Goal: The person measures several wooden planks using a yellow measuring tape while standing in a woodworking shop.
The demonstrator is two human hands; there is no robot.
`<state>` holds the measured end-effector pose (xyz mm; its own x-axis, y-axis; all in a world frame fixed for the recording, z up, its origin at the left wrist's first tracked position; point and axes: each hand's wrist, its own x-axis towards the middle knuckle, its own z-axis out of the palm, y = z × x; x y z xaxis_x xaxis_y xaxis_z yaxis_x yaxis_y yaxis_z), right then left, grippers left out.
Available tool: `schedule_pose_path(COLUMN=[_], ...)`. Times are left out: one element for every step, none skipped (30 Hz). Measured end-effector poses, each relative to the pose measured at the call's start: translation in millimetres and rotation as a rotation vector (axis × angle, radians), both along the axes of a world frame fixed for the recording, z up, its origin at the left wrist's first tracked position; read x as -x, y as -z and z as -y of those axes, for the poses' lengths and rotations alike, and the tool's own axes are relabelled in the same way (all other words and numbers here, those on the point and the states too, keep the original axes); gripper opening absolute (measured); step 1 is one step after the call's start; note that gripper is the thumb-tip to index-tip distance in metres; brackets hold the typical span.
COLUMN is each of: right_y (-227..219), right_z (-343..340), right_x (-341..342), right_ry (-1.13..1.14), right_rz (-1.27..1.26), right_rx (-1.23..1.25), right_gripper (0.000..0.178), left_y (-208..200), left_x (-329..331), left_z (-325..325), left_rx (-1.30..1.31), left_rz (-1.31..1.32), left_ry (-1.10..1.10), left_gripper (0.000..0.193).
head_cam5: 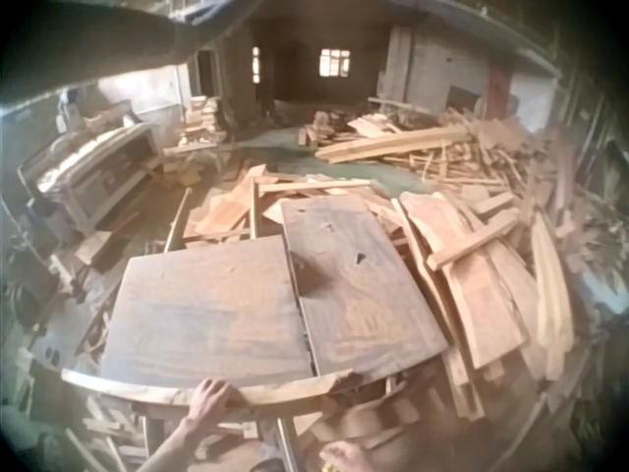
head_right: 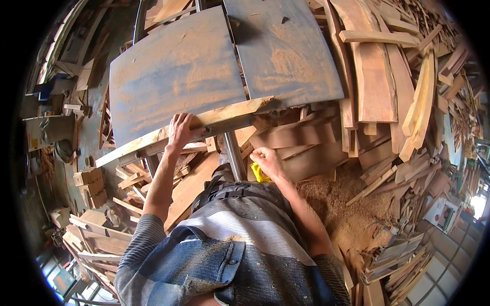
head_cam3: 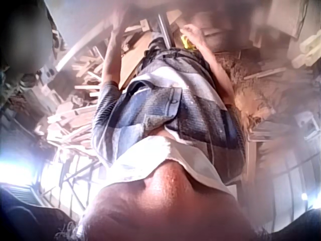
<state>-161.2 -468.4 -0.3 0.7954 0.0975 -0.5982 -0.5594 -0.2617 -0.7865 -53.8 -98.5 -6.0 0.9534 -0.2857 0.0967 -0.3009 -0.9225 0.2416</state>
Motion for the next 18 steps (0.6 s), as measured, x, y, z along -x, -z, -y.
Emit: schedule_pose_path(right_y=[3,6,6,5,4,2,1,1,4,8,12,14,14,15,14,17,28,20], right_z=[2,5,6,13,18,23,28,31,35,39,41,42,43,41,39,41,46,42], right_x=[4,10,14,17,21,26,29,31,30,27,23,12,-4,-23,-49,-76,-101,-129], right_ry=[0.007,0.015,0.025,0.042,0.058,0.073,0.087,0.122,0.116,0.108,0.096,0.113,0.102,0.156,0.184,0.229,0.319,0.34], right_rz=[0.007,0.015,0.02,-0.041,-0.042,-0.041,-0.041,-0.067,-0.033,0.0,0.034,0.006,0.043,0.108,0.195,0.229,0.241,0.254], right_rx=[0.018,0.036,0.052,0.069,0.074,0.079,0.084,0.063,0.076,0.089,0.102,0.064,0.128,0.147,0.226,0.218,0.184,0.254], right_gripper=[0.032,0.032,0.031,0.03,0.03,0.03,0.03,0.03,0.031,0.031,0.032,0.035,0.039,0.042,0.046,0.048,0.051,0.054], left_y=[0,0,0,-1,-2,-1,-1,0,-1,-1,-1,-1,-1,0,-1,-2,-3,-2], left_x=[0,-1,-3,-4,-6,-6,-7,-8,-10,-12,-14,-14,-14,-13,-13,-14,-17,-15], left_z=[-2,-3,-3,-3,-3,-3,-5,-6,-6,-6,-6,-7,-8,-9,-9,-7,-5,-8], left_rx=[-0.02,-0.04,-0.049,-0.058,-0.067,-0.086,-0.094,-0.102,-0.109,-0.108,-0.106,-0.105,-0.104,-0.094,-0.085,-0.072,-0.068,-0.073], left_rz=[0.015,0.031,0.019,0.007,-0.006,-0.026,-0.029,-0.032,-0.035,-0.027,-0.029,-0.031,-0.034,-0.039,-0.041,-0.042,-0.048,-0.061], left_ry=[-0.002,-0.003,-0.024,-0.044,-0.063,-0.075,-0.081,-0.088,-0.09,-0.089,-0.09,-0.096,-0.104,-0.115,-0.127,-0.138,-0.123,-0.127], left_gripper=[0.065,0.066,0.067,0.069,0.07,0.073,0.074,0.074,0.075,0.075,0.075,0.075,0.074,0.074,0.073,0.073,0.072,0.072])
